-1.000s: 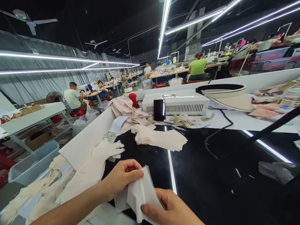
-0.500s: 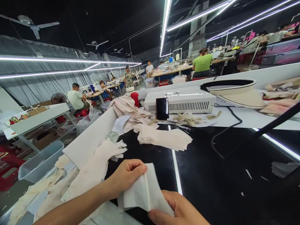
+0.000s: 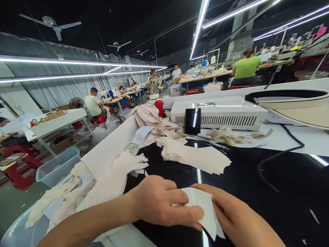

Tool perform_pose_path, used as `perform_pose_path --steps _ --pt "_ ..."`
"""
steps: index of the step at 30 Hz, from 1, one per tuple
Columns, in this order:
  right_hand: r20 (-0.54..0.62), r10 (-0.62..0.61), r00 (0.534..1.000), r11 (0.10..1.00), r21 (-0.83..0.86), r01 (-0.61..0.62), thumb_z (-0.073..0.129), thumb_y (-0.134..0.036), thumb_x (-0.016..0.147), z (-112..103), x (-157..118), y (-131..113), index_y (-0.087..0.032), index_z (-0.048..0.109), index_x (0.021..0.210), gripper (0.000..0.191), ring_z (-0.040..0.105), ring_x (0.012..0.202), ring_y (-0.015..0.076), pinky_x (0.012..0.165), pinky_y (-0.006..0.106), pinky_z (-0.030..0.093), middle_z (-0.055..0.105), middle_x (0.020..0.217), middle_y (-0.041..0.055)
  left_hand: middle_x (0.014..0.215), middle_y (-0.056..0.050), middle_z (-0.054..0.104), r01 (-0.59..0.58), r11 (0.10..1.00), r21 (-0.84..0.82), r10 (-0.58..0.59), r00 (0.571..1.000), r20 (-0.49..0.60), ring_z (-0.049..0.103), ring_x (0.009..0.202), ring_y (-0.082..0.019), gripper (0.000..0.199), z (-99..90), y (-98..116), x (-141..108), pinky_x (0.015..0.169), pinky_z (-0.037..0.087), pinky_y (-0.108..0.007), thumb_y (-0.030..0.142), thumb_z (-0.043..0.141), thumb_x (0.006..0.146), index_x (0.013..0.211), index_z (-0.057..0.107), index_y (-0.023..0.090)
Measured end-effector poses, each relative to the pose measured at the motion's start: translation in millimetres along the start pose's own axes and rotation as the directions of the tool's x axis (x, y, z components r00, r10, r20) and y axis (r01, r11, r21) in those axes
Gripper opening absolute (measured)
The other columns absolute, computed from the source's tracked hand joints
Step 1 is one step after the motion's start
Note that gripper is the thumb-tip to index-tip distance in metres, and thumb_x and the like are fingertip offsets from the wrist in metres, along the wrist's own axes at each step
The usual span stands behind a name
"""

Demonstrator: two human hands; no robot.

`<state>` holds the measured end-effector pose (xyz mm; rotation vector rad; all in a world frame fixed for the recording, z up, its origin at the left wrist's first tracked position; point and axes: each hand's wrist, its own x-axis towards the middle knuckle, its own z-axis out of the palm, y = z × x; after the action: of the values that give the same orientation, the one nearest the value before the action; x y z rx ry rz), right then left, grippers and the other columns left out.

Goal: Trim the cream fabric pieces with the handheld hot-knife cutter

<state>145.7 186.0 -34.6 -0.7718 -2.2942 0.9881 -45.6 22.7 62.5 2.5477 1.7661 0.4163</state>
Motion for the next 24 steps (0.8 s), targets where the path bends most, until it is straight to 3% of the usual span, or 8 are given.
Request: perform_pose_path --steps 3,7,9,11,16,18,21,24 --pt "0.052 -0.21 0.976 0.95 -0.225 0.216 0.05 -0.024 0.091 -11 3 -4 -0.033 0.079 0.114 0.037 0.081 0.09 0.0317 0.073 0.038 0.069 0.083 0.107 0.0081 0.082 -0.005 0.071 -0.142 0.986 0.088 0.139 0.989 0.045 0.056 0.069 -0.018 0.045 34.3 5 -2 0.059 0.032 -0.03 0.067 0.061 0.098 0.102 0.078 0.025" --pt "0.087 -0.436 0.896 0.769 -0.481 0.421 0.047 -0.01 0.087 -15 -1 -19 -0.025 0.076 0.119 0.045 0.081 0.078 0.0254 0.062 0.03 0.067 0.082 0.098 0.0081 0.087 -0.007 0.073 -0.19 0.974 0.127 0.206 0.971 -0.125 0.063 0.079 -0.023 0.051 74.8 -2 0 0.067 0.036 -0.034 0.07 0.063 0.095 0.1 0.074 0.02" --pt "0.077 -0.478 0.875 0.688 -0.586 0.427 0.044 -0.005 0.087 -17 0 -20 -0.025 0.075 0.12 0.049 0.08 0.078 0.0236 0.057 0.027 0.064 0.081 0.096 0.0071 0.088 -0.007 0.074 -0.189 0.973 0.129 0.211 0.959 -0.19 0.064 0.079 -0.023 0.054 85.4 -6 1 0.069 0.039 -0.035 0.073 0.061 0.095 0.097 0.073 0.02" --pt "0.07 -0.502 0.862 0.596 -0.694 0.404 0.043 0.001 0.084 -22 4 -15 -0.025 0.075 0.117 0.052 0.078 0.075 0.0233 0.054 0.028 0.062 0.079 0.091 0.0057 0.093 -0.006 0.074 -0.194 0.97 0.149 0.22 0.958 -0.185 0.065 0.081 -0.022 0.053 90.5 -8 1 0.071 0.042 -0.034 0.071 0.06 0.097 0.098 0.072 0.02" --pt "-0.027 -0.549 0.835 0.35 -0.915 0.201 0.041 0.01 0.078 -39 12 -2 -0.014 0.076 0.111 0.054 0.076 0.076 0.0286 0.056 0.037 0.062 0.079 0.096 0.0114 0.104 -0.007 0.073 -0.167 0.971 0.171 0.192 0.97 -0.146 0.067 0.093 -0.022 0.044 91.7 -6 -7 0.082 0.049 -0.031 0.064 0.063 0.099 0.113 0.069 0.022" --pt "-0.054 -0.578 0.814 0.338 -0.924 0.179 0.04 0.012 0.076 -39 9 -6 -0.014 0.075 0.113 0.057 0.077 0.088 0.0302 0.063 0.038 0.063 0.08 0.107 0.0134 0.103 -0.007 0.072 -0.169 0.97 0.177 0.194 0.971 -0.137 0.067 0.094 -0.022 0.042 89.3 -5 -10 0.084 0.05 -0.031 0.061 0.064 0.1 0.114 0.068 0.022" --pt "0.004 -0.601 0.799 0.411 -0.856 0.314 0.04 0.012 0.075 -28 -2 -20 -0.019 0.073 0.118 0.063 0.077 0.099 0.0259 0.077 0.036 0.064 0.08 0.113 0.0093 0.104 -0.005 0.072 -0.188 0.963 0.192 0.214 0.969 -0.127 0.068 0.093 -0.021 0.04 84.2 -3 -10 0.086 0.051 -0.032 0.058 0.064 0.102 0.118 0.066 0.022" --pt "0.06 -0.583 0.81 0.479 -0.78 0.402 0.041 0.009 0.078 -12 -12 -31 -0.024 0.073 0.114 0.058 0.076 0.097 0.0233 0.078 0.034 0.062 0.08 0.108 0.0061 0.102 -0.003 0.072 -0.193 0.958 0.212 0.223 0.966 -0.132 0.068 0.09 -0.02 0.042 81.6 -1 -9 0.085 0.052 -0.034 0.057 0.065 0.101 0.122 0.063 0.021"
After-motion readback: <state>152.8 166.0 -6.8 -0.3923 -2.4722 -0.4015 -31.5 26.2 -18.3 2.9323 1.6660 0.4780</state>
